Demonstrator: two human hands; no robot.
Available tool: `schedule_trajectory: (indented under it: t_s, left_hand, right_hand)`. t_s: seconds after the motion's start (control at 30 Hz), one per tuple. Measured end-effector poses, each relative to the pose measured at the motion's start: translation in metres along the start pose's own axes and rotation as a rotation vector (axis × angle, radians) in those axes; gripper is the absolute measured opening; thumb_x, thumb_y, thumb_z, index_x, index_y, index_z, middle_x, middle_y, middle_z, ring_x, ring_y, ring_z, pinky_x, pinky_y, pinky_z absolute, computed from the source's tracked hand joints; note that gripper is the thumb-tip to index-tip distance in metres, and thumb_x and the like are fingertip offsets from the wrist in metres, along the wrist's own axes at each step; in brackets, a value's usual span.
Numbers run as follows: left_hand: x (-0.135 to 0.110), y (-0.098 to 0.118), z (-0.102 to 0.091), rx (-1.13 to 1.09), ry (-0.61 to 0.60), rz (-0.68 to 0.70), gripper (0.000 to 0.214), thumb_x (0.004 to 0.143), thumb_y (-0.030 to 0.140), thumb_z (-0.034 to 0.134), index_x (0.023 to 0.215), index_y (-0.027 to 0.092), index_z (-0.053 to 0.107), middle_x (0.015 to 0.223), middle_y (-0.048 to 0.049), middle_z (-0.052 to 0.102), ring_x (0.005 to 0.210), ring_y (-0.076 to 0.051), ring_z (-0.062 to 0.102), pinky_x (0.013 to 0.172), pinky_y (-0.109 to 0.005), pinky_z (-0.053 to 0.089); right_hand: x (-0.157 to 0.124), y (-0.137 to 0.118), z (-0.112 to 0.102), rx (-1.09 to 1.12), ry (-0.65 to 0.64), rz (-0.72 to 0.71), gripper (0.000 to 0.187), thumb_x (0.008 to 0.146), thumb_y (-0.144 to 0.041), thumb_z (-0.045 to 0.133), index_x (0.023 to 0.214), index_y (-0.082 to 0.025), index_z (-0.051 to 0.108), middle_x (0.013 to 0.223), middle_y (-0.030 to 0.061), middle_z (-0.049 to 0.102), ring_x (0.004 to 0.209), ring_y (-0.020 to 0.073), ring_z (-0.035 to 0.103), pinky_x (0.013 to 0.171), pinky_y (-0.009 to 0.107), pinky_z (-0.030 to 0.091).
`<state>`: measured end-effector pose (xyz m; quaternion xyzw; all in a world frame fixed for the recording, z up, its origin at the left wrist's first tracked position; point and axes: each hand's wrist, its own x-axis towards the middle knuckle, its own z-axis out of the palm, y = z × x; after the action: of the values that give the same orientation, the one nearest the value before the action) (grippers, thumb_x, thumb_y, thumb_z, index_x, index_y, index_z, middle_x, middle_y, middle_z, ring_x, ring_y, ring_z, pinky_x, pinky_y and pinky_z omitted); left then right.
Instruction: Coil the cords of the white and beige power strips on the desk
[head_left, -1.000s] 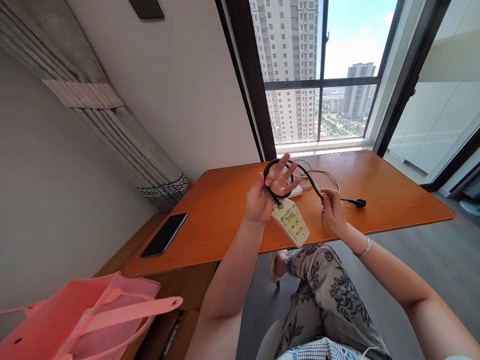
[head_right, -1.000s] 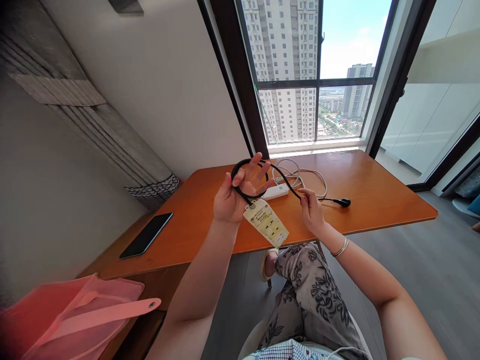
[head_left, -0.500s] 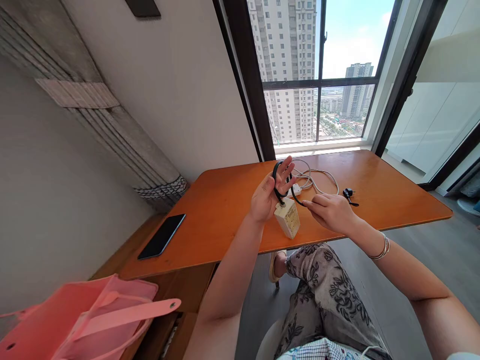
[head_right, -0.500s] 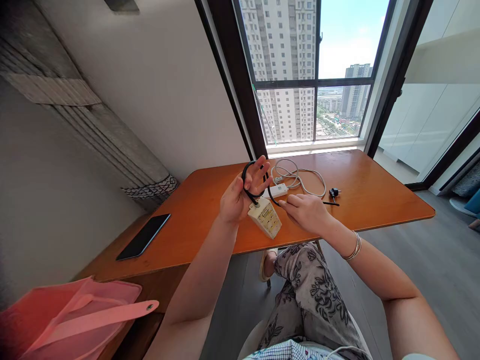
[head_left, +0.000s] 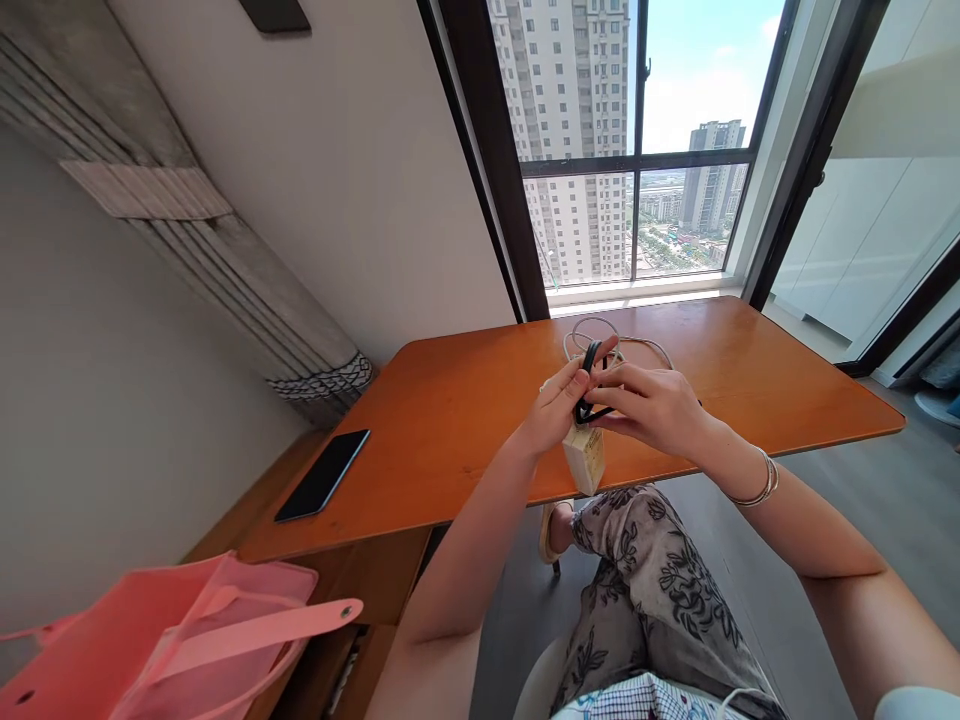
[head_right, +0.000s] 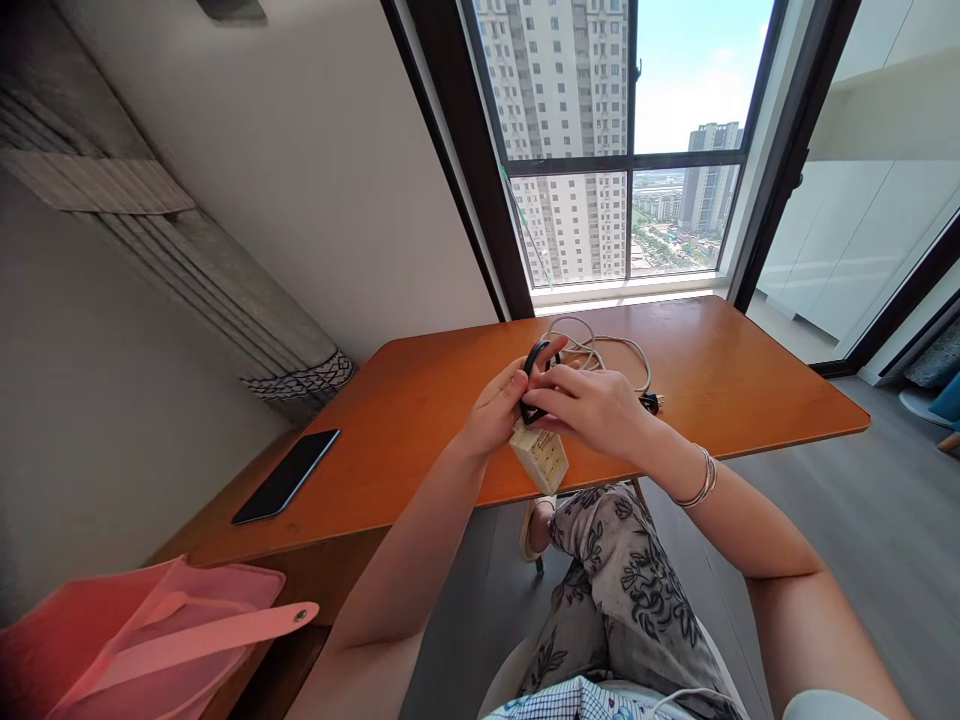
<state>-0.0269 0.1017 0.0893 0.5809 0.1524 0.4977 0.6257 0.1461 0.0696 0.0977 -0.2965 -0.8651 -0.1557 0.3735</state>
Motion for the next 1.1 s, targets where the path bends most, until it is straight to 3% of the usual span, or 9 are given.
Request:
schedule_trajectory:
  t_s: [0.07, 0.17, 0.33, 0.43, 0.6, 0.73, 0.87, 0.97, 1.1]
  left_hand:
    - [-0.002, -0.002, -0.001, 0.033, 0.008, -0.065, 0.041, 0.075, 0.056, 0.076, 0.085, 0.019, 0.064, 0.092, -0.0033, 0.071, 0.085, -0.018, 0.069, 0.070, -0.026, 0.055]
    - [-0.004, 0.000, -0.002, 0.061, -0.065, -0.196, 0.046, 0.076, 0.062, 0.072, 0.086, 0.018, 0.060, 0.067, 0.0018, 0.062, 0.057, -0.014, 0.064, 0.048, -0.023, 0.045]
    - [-0.001, 0.004, 0.001, 0.124, -0.155, -0.268, 0.049, 0.079, 0.066, 0.066, 0.088, 0.018, 0.055, 0.048, 0.0069, 0.051, 0.034, -0.009, 0.047, 0.035, -0.020, 0.026]
    - [0.002, 0.001, 0.002, 0.130, -0.165, -0.280, 0.049, 0.078, 0.065, 0.068, 0.080, 0.019, 0.051, 0.047, 0.0075, 0.050, 0.029, -0.006, 0.038, 0.034, -0.019, 0.020]
    - [0.006, -0.007, -0.003, 0.023, -0.275, -0.305, 0.050, 0.077, 0.063, 0.069, 0.078, 0.017, 0.050, 0.063, -0.0032, 0.067, 0.027, -0.003, 0.030, 0.031, -0.018, 0.013]
    - [0.004, -0.008, -0.011, -0.171, -0.247, -0.283, 0.047, 0.084, 0.058, 0.065, 0.069, 0.019, 0.042, 0.046, 0.0054, 0.050, 0.026, -0.001, 0.019, 0.031, -0.017, 0.013]
    - [0.000, -0.007, -0.011, -0.318, -0.118, -0.315, 0.042, 0.096, 0.046, 0.053, 0.067, 0.019, 0.039, 0.042, 0.0107, 0.031, 0.027, -0.001, 0.014, 0.032, -0.015, 0.018]
    - [0.000, -0.007, -0.009, -0.383, -0.067, -0.354, 0.042, 0.099, 0.044, 0.048, 0.067, 0.019, 0.040, 0.042, 0.0120, 0.022, 0.028, -0.002, 0.011, 0.033, -0.014, 0.019]
    - [0.000, -0.007, -0.007, -0.416, -0.055, -0.377, 0.042, 0.101, 0.046, 0.045, 0.069, 0.018, 0.044, 0.042, 0.0126, 0.020, 0.028, -0.003, 0.011, 0.034, -0.014, 0.021]
  right_hand:
    - [0.004, 0.006, -0.004, 0.069, 0.036, 0.112, 0.037, 0.089, -0.052, 0.066, 0.116, -0.027, 0.069, 0.111, 0.0084, 0.064, 0.088, 0.0181, 0.064, 0.068, 0.029, 0.050]
    - [0.011, 0.015, -0.011, 0.171, 0.052, 0.214, 0.064, 0.075, -0.060, 0.077, 0.128, -0.027, 0.065, 0.122, 0.0102, 0.060, 0.091, 0.0205, 0.066, 0.071, 0.031, 0.054]
    - [0.019, 0.027, -0.018, 0.254, -0.073, 0.223, 0.050, 0.076, -0.055, 0.079, 0.118, -0.028, 0.072, 0.109, 0.0066, 0.069, 0.088, 0.0202, 0.067, 0.074, 0.031, 0.053]
    - [0.023, 0.033, -0.024, 0.275, -0.176, 0.212, 0.037, 0.079, -0.051, 0.078, 0.107, -0.027, 0.077, 0.097, 0.0048, 0.072, 0.082, 0.0186, 0.066, 0.071, 0.030, 0.050]
    - [0.023, 0.046, -0.026, 0.467, -0.263, 0.234, 0.028, 0.083, -0.048, 0.073, 0.095, -0.022, 0.078, 0.084, 0.0028, 0.071, 0.074, 0.0147, 0.062, 0.069, 0.029, 0.047]
    - [0.009, 0.056, -0.011, 0.687, -0.203, 0.386, 0.032, 0.086, -0.048, 0.068, 0.098, -0.020, 0.076, 0.088, 0.0043, 0.072, 0.080, 0.0163, 0.064, 0.073, 0.031, 0.051]
    - [-0.008, 0.058, 0.003, 1.149, -0.245, 0.544, 0.044, 0.084, -0.051, 0.071, 0.113, -0.018, 0.069, 0.098, 0.0072, 0.074, 0.090, 0.0188, 0.069, 0.080, 0.035, 0.057]
    - [-0.014, 0.052, 0.008, 1.356, -0.253, 0.654, 0.045, 0.083, -0.051, 0.073, 0.111, -0.017, 0.067, 0.087, 0.0046, 0.072, 0.087, 0.0193, 0.072, 0.079, 0.034, 0.058]
    - [-0.015, 0.044, 0.014, 1.518, -0.167, 0.705, 0.044, 0.081, -0.051, 0.075, 0.107, -0.016, 0.068, 0.073, -0.0003, 0.065, 0.073, 0.0164, 0.070, 0.073, 0.031, 0.058]
